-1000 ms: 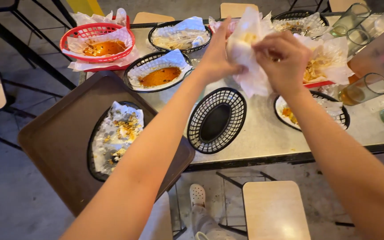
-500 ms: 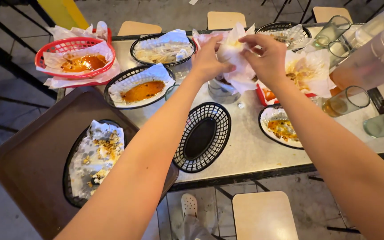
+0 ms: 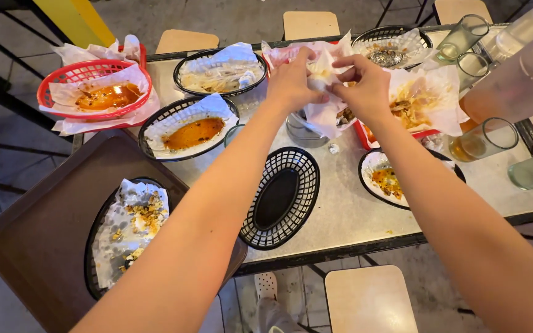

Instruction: Clearing food baskets, trash, and glasses from restaurant tables onto a tray.

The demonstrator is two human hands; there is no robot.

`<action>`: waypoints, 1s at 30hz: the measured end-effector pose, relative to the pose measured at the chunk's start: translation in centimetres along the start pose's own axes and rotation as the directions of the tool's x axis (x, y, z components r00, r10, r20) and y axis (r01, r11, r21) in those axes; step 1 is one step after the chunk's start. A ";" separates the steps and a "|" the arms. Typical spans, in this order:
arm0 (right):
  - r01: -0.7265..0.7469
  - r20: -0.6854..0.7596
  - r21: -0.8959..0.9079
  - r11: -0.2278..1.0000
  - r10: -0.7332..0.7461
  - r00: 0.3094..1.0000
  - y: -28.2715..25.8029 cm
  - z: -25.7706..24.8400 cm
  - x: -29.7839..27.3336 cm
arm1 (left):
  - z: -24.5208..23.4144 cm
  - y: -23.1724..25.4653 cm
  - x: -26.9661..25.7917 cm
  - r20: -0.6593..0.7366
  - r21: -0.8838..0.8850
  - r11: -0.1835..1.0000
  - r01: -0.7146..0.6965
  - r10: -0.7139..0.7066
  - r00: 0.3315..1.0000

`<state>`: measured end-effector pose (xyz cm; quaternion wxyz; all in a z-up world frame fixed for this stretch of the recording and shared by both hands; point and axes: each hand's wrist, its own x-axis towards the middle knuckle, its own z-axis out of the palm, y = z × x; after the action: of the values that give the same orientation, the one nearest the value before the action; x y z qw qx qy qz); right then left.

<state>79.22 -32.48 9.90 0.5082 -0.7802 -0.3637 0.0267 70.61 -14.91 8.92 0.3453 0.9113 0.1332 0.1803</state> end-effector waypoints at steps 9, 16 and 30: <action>0.076 0.001 -0.070 0.995 -0.076 0.997 2.1 1.1 0.5 | -0.2 1.5 -0.1 0.071 0.233 0.971 0.054 -0.072 0.995; 0.108 -0.013 -0.128 0.986 -0.110 0.994 3.4 2.1 0.9 | 2.0 0.7 0.5 0.033 0.354 0.935 0.018 -0.032 0.999; 0.194 -0.001 -0.194 0.962 -0.198 0.980 1.8 1.9 -0.3 | 5.6 -10.0 -1.1 -0.342 -0.225 0.973 0.054 -0.131 0.930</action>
<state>79.17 -31.55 7.44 0.4343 -0.7860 -0.4348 -0.0673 70.78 -11.34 -2.00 0.4189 0.8143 0.2165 0.3384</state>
